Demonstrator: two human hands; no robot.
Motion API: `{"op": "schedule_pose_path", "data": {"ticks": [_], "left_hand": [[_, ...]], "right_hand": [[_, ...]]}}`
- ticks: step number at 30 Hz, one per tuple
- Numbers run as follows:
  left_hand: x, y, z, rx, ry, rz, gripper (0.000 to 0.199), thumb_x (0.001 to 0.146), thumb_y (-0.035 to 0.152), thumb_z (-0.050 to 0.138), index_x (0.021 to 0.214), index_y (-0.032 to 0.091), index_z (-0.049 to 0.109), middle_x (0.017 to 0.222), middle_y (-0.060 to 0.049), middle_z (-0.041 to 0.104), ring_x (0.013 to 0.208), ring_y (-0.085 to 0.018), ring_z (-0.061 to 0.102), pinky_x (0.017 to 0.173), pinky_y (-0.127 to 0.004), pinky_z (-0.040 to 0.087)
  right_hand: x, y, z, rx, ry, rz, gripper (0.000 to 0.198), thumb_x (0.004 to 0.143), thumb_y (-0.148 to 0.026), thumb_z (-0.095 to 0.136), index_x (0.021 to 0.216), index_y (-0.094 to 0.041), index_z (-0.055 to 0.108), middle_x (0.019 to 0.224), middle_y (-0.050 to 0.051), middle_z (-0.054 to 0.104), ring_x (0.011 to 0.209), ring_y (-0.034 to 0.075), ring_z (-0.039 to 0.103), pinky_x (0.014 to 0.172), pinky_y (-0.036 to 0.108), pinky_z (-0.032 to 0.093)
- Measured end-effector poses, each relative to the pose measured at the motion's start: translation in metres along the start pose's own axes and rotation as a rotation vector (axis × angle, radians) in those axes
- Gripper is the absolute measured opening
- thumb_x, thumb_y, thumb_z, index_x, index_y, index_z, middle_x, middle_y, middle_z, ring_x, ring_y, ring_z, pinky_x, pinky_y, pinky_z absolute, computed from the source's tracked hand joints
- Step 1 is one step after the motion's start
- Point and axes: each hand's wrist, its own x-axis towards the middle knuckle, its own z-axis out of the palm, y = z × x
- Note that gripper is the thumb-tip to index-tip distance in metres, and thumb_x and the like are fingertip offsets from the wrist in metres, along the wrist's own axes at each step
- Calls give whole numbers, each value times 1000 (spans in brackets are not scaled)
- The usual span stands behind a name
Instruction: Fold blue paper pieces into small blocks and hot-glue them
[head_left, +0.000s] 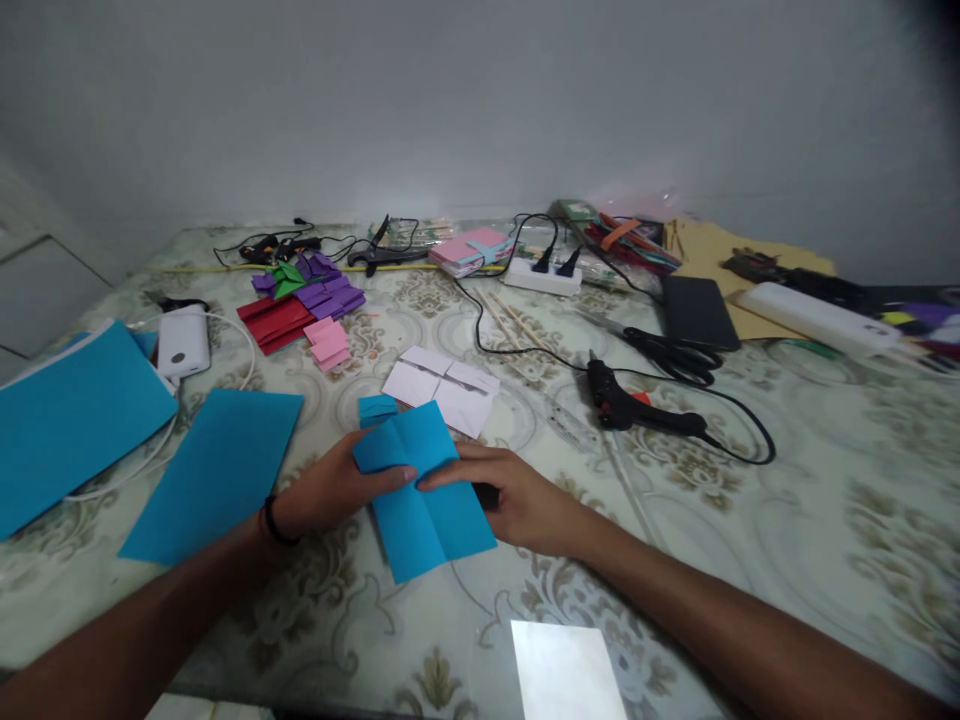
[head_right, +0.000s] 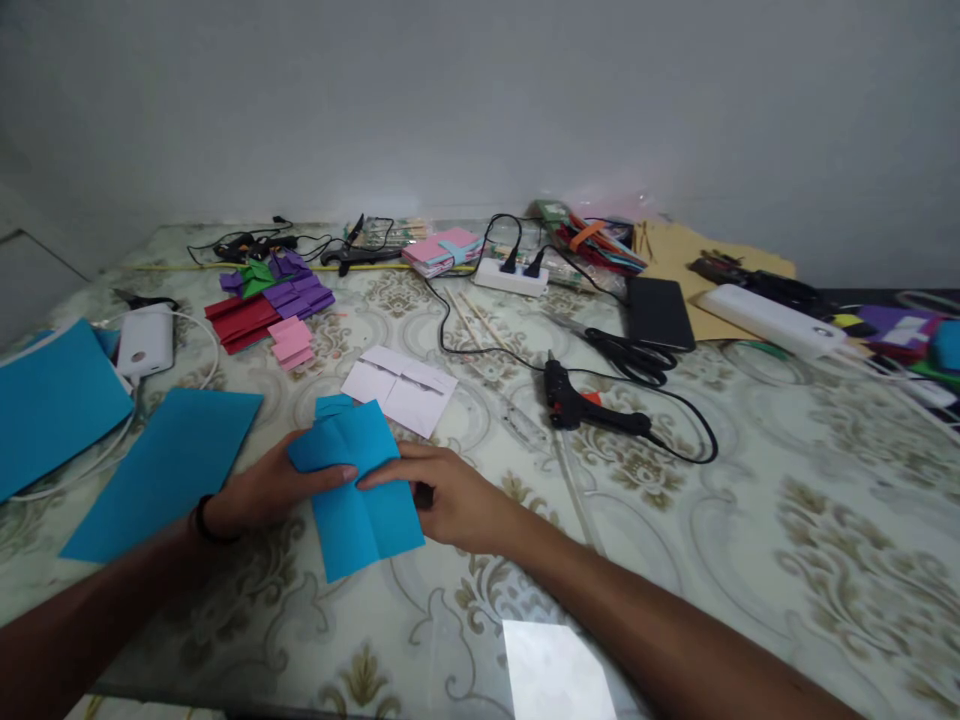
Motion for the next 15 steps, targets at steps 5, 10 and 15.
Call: {"op": "schedule_pose_path", "data": {"ticks": [5,10,15], "left_hand": [[0,-6,-4,77,-28,-11,42,84,49,77,118,25,78,123,-2,79,117,-33,71,100,-37,57],[-2,-6,-4,149,-38,-8,44,83,49,78,120,25,77,121,-2,79,116,-33,70,100,-36,55],[-4,-3,0,169,34,23,40,84,44,79,119,25,78,118,-3,80,111,-32,72,95,-36,57]], "right_hand": [[0,0,1,21,1,7,34,92,-18,75,124,-28,77,127,10,74,116,24,72,99,35,57],[-2,4,1,48,-1,38,32,92,-20,76,123,-28,79,124,10,76,111,24,74,93,34,60],[-3,3,1,158,-69,75,28,91,-22,77,118,-27,81,128,10,76,111,25,75,95,35,62]]}}
